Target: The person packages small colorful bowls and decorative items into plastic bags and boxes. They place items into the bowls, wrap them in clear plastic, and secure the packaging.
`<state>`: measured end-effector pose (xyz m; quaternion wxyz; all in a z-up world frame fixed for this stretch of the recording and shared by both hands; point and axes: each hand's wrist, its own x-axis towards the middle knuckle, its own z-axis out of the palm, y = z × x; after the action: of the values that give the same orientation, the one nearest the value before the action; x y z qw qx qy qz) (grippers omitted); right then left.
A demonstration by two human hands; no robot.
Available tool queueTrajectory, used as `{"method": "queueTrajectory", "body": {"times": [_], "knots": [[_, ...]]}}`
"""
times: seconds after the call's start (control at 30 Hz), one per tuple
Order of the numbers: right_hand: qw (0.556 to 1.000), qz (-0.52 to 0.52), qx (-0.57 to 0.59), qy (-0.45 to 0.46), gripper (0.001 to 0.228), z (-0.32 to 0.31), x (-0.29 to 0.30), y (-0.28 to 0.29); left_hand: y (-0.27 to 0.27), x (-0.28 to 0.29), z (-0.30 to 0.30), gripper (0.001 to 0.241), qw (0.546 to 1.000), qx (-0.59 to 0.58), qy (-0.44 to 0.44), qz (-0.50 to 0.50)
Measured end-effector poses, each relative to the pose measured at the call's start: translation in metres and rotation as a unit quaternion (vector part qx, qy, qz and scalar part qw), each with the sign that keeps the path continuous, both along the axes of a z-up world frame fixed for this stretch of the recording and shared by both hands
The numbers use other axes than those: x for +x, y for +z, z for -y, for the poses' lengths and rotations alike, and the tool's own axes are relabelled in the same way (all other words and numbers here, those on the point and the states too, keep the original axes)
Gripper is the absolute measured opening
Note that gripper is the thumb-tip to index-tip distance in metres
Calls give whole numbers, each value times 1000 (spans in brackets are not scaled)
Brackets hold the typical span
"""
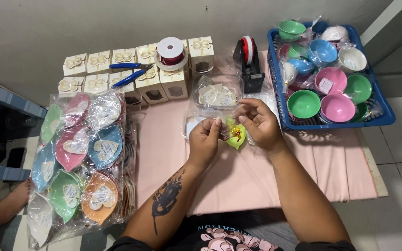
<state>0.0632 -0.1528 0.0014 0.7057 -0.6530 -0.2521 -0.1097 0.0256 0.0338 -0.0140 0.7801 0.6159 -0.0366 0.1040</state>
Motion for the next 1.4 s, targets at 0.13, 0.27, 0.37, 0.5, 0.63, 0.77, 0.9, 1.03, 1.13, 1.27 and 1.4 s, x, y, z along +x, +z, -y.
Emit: {"method": "queueTrajectory", "body": {"times": [0.13, 0.27, 0.37, 0.5, 0.63, 0.77, 0.9, 1.03, 1.13, 1.27, 1.4], "knots": [[987, 90, -101, -88, 50, 0, -3, 10, 11, 0, -2, 36, 993, 101, 25, 62], [960, 176, -181, -124, 25, -3, -10, 31, 16, -3, -4, 20, 985, 149, 8, 81], [954, 185, -193, -139, 15, -4, -11, 35, 13, -5, 3, 20, 991, 121, -29, 57], [948, 187, -197, -164, 13, -3, -10, 33, 23, -12, 9, 24, 993, 0, -113, -34], [942, 201, -178, -202, 9, -3, -19, 60, 4, -8, 13, 18, 990, -31, -113, -76], [911, 254, -230, -230, 8, 24, -25, 74, 1, -7, 12, 23, 994, -27, -66, -78], [845, 281, -312, -332, 5, 77, -33, 72, 9, -12, 12, 26, 996, -6, -53, -69], [768, 237, -362, -472, 15, 142, -44, 58, 14, -14, 12, 26, 995, -3, -51, -81], [684, 131, -440, -567, 21, 171, -56, 50, 21, -16, 10, 29, 994, 19, -70, -87], [672, -7, -471, -572, 20, 182, -59, 45, 16, -19, 12, 27, 994, 29, -76, -69], [677, -46, -474, -561, 22, 187, -54, 42, 15, -16, 11, 27, 994, 39, -69, -71]]}}
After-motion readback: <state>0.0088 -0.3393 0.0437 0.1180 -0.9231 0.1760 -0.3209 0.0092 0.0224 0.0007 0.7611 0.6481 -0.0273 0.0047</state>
